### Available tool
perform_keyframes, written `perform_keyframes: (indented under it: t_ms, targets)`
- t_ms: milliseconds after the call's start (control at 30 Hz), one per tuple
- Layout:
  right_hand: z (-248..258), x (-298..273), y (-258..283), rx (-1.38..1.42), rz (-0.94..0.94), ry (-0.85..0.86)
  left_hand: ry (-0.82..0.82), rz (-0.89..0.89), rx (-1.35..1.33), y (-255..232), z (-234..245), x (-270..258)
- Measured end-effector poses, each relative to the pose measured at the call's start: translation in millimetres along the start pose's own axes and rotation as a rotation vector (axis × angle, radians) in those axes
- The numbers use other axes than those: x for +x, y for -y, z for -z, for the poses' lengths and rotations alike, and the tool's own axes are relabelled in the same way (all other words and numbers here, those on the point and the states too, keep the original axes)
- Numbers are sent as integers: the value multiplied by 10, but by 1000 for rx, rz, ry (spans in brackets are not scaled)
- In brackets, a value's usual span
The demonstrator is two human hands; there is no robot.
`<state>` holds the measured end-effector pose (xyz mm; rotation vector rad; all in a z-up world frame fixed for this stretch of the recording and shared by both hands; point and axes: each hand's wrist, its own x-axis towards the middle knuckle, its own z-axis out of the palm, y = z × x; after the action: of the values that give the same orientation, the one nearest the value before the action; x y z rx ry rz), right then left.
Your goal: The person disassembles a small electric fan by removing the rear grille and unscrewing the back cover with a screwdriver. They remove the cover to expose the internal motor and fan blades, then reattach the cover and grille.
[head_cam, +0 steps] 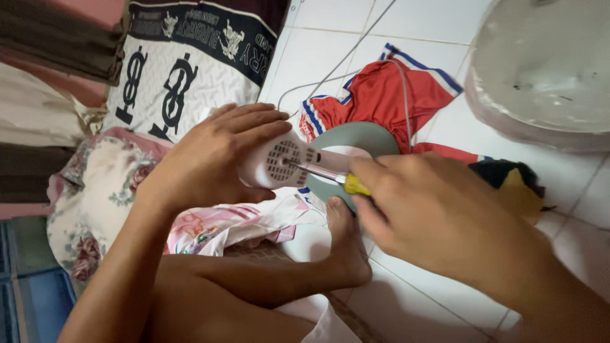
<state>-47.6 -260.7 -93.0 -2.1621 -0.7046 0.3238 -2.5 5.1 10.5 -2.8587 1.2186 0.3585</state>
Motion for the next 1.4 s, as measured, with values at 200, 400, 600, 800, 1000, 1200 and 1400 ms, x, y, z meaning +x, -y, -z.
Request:
perform_keyframes:
  t_ms: [200, 400, 600, 800, 1000, 1200, 1400]
  targets:
    - [39, -25, 72, -59, 42, -45, 72, 124, -59, -19, 31, 48]
    - [97, -6, 132, -67, 115, -129, 88, 137, -33, -11, 34, 54]
    - [98, -2, 120, -266, 151, -201, 60, 157, -50, -11, 0, 27]
    - [36, -36, 156, -527, 333, -416, 1, 154, -103, 207, -42, -145]
    - [5, -25, 248, -905, 407, -384, -22, 39, 188, 489, -154, -246]
    - [50, -3, 307, -967, 464, -323, -28, 155, 65, 423, -199, -311]
    - [74, 28, 342, -822, 355, -164, -83, 115, 44, 426, -176, -284]
